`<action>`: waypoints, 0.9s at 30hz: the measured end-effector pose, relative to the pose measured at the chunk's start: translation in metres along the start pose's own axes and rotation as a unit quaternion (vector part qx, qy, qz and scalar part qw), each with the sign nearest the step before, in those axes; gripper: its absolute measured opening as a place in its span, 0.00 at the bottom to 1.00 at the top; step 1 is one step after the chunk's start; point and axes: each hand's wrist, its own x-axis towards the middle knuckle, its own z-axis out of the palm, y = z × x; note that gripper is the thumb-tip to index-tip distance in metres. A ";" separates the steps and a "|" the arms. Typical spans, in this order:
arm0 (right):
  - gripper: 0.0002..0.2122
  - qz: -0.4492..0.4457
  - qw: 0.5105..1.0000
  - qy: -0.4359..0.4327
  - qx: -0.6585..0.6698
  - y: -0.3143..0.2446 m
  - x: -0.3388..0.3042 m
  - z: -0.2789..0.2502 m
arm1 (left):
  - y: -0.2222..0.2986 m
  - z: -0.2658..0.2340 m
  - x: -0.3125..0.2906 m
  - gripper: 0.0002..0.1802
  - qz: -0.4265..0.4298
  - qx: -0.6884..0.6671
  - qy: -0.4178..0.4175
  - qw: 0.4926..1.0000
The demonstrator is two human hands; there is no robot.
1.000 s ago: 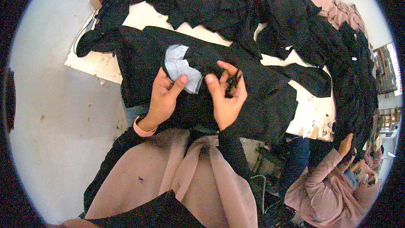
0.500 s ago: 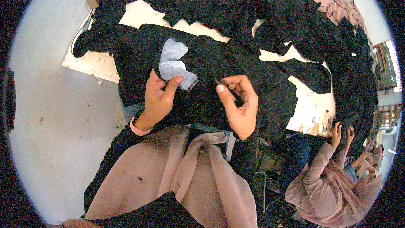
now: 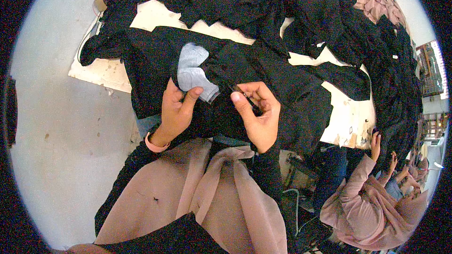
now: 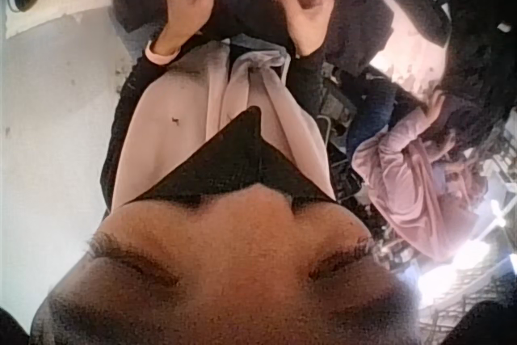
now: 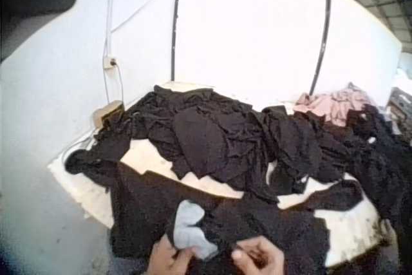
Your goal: The person uses small scissors to trim loose threads and fabric edges on a black shirt laid on a table. They repeatedly reposition the shirt, cut small sections, and remove cut pieces by hand.
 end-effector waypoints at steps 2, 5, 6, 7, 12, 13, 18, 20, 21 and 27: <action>0.07 -0.004 1.000 0.004 -0.015 0.007 0.001 0.004 | 0.002 -0.003 0.001 0.18 -0.035 -0.062 -0.011 0.997; 0.10 -0.076 0.993 0.084 0.020 0.025 0.009 0.017 | 0.010 -0.017 0.003 0.21 -0.108 -0.244 -0.021 0.964; 0.15 -0.092 0.992 0.068 -0.044 0.031 0.011 0.020 | 0.016 -0.026 0.004 0.23 -0.130 -0.287 -0.031 0.949; 0.14 -0.162 0.976 0.101 -0.104 0.039 0.018 0.024 | 0.019 -0.036 0.007 0.23 -0.143 -0.317 -0.029 0.937; 0.06 -0.157 0.978 0.122 -0.057 0.048 0.037 0.018 | 0.035 -0.109 0.037 0.19 -0.158 0.123 -0.056 0.978; 0.05 -0.177 0.974 0.140 -0.018 0.042 0.037 0.011 | 0.034 -0.118 0.044 0.19 -0.143 0.265 -0.035 0.953; 0.07 -0.118 0.986 0.101 -0.066 0.013 0.023 0.003 | 0.024 -0.110 0.069 0.49 0.131 0.604 -0.050 0.784; 0.09 -0.107 0.990 0.021 -0.095 0.014 0.016 0.018 | 0.011 -0.085 0.085 0.35 0.261 0.511 -0.168 0.802; 0.09 -0.106 0.992 -0.039 -0.049 0.018 0.011 0.030 | 0.003 -0.071 0.091 0.29 0.313 0.499 -0.214 0.779; 0.24 -0.241 0.893 -0.055 -0.377 0.043 0.018 0.046 | -0.042 -0.029 0.121 0.19 0.202 0.402 -0.352 0.821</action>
